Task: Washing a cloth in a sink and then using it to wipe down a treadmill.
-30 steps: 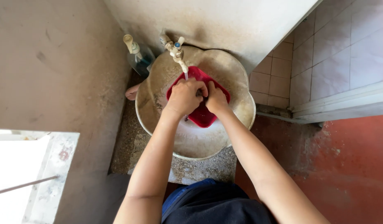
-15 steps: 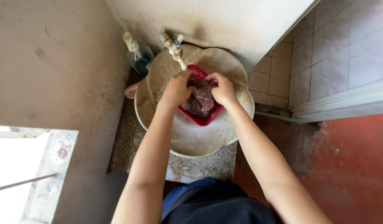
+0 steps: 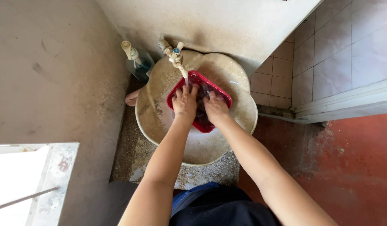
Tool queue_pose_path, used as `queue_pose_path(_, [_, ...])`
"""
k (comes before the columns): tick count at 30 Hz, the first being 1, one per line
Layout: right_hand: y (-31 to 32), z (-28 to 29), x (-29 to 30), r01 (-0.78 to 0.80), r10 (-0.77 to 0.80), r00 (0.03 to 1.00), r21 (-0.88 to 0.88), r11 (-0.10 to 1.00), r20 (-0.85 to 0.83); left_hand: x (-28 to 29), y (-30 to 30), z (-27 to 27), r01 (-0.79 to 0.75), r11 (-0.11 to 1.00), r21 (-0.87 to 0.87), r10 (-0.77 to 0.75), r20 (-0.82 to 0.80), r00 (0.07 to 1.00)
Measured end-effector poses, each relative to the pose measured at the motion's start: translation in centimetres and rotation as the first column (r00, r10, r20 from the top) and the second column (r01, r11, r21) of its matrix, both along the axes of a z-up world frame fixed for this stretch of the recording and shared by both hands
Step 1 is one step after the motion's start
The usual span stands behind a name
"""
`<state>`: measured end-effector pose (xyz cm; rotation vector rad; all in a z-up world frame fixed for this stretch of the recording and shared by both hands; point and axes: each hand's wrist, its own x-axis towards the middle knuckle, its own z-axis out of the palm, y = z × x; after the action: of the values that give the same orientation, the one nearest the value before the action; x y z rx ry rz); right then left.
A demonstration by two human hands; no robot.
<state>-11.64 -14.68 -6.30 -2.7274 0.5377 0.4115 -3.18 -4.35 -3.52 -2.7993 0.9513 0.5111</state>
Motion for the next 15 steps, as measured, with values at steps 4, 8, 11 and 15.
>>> queue_pose_path(4, [-1.8,-2.8,0.6,0.066,-0.063,0.996,0.059,0.996,-0.06,0.8,0.3,-8.1,-0.148,0.97,-0.194,0.21,0.356,0.911])
queue_pose_path(8, [-0.7,2.4,0.0,0.437,-0.485,0.87,0.586,0.683,-0.083,2.2,1.8,-4.4,-0.066,0.862,-0.503,0.112,0.062,0.992])
queue_pose_path(11, [1.8,14.0,-1.3,0.463,-0.658,0.667,0.886,-0.001,-0.349,-0.5,1.7,3.4,-0.252,0.689,-0.679,0.032,-0.319,0.947])
queue_pose_path(15, [-3.3,2.6,0.2,0.071,-0.667,0.612,0.869,-0.489,-0.425,-6.7,1.5,9.7,-0.105,0.448,-0.888,-0.161,-0.196,0.967])
